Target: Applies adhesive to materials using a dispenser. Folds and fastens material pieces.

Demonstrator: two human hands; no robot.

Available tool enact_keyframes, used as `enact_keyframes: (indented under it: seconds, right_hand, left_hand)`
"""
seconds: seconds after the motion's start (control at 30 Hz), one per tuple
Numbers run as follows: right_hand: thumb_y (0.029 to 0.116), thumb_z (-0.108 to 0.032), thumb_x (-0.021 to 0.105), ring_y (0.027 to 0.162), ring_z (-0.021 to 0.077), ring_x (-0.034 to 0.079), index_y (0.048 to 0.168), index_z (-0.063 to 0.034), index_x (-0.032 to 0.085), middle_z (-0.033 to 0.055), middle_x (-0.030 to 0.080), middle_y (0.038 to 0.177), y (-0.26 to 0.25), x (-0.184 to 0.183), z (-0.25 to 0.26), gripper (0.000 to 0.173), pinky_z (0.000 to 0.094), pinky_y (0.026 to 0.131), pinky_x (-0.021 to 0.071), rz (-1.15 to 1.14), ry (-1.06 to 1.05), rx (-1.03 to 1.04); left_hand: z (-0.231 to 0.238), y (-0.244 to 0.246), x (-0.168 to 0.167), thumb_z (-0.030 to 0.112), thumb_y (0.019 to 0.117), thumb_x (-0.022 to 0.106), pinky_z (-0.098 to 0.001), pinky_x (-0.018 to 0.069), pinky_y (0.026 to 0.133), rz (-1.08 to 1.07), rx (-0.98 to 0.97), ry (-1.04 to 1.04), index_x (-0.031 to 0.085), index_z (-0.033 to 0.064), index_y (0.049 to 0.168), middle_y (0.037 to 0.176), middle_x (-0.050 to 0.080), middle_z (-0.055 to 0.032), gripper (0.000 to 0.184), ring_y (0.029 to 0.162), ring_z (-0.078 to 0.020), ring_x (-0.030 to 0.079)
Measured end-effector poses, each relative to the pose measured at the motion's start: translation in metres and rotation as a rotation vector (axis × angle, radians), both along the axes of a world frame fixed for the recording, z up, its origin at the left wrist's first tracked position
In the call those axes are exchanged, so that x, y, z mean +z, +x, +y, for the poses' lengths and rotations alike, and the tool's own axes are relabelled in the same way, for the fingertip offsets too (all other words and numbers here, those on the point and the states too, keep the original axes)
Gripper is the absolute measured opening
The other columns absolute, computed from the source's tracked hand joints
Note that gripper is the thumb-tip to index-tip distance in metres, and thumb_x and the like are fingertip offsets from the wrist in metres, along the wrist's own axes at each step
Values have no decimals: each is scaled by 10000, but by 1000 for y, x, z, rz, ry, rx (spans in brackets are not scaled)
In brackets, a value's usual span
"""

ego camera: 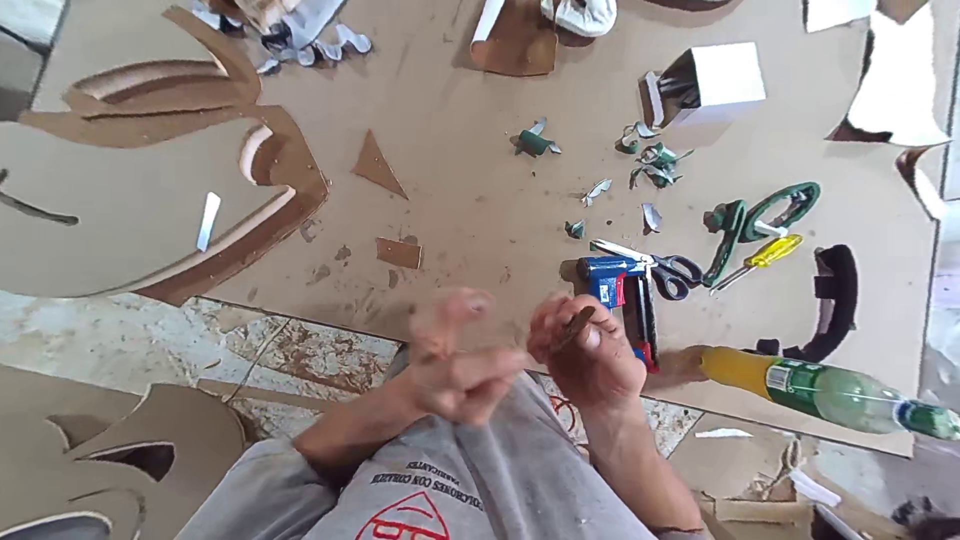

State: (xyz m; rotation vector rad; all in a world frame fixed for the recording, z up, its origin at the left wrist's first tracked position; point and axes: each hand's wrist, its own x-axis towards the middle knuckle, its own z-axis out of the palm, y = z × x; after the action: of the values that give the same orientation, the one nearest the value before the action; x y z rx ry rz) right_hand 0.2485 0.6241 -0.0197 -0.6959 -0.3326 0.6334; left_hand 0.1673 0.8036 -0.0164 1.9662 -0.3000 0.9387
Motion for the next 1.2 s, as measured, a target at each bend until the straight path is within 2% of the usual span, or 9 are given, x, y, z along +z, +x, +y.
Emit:
enact_keyframes:
  seconds: [0.13,0.3,0.4,0.5,0.63,0.83,1.0,1.1,1.2]
  right_hand:
    - [997,-261,679,845,162,735,1124,-123,731,71,751,1088,7,-6,24,194,299,668,628,-230,-310,-204]
    - [984,-214,689,1024,174,713,1130,-47,711,93,701,1211,-16,-17,100,223,323,761,645,-556,-706,-268]
    - [942,-132,683,913,138,727,1068,-3,731,103,738,1030,-26,-40,161,186,295,731,638,-897,-1086,-270]
    - [944,-194,690,892,164,715,1057,-111,784,79,740,1004,-22,-79,205,169,315,735,617,-1148,-1316,-223]
    - [964,-220,652,921,246,711,1079,-148,787,94,728,1033,-7,-118,227,191,405,708,596,-1290,-1458,-139]
    - [962,-191,652,961,185,719,1067,-99,784,106,729,1132,-7,-119,223,192,334,797,616,-1146,-1442,-205]
    - [938,-140,670,1037,191,720,1048,-30,767,169,687,1268,-23,-139,213,184,341,859,628,-853,-1212,-180]
    - [965,-149,653,1034,169,721,1067,-31,760,167,664,1325,-22,-143,210,189,314,867,626,-806,-1221,-169]
    - [964,-138,655,965,142,731,1068,-26,758,158,674,1310,-21,-139,213,184,290,824,634,-766,-1214,-191]
  left_hand:
    - [96,-21,-21,320,979,647,-330,525,1012,106,300,-194,663,294,1225,1431,514,82,248,1252,-97,563]
    - [236,-46,-61,142,1000,568,-320,579,864,221,404,-413,550,107,1328,1430,527,-9,330,1078,-114,645]
    - [276,-52,-87,153,996,583,-317,581,866,357,355,-361,540,6,1326,1421,529,-91,364,1046,-122,651]
    - [286,-47,-109,202,983,577,-353,598,808,533,269,-314,565,-14,1318,1372,563,-163,398,999,-174,666]
    - [271,-37,-128,154,972,616,-361,599,820,684,159,-242,592,11,1336,1190,665,-133,391,952,-172,676]
    - [247,-17,-148,132,975,603,-474,521,1055,545,-8,-114,559,33,1386,1415,608,-139,425,1279,-233,611]
    - [237,-1,-154,98,957,534,-522,418,1132,610,-212,-80,496,56,1449,1536,501,-118,495,1358,-221,536]
    - [239,0,-156,144,959,535,-553,299,1217,653,22,83,513,46,1446,1552,480,-167,498,1473,-296,413]
    - [258,-1,-158,192,980,562,-559,390,1165,534,329,-8,487,-14,1434,1551,445,-240,504,1421,-347,468]
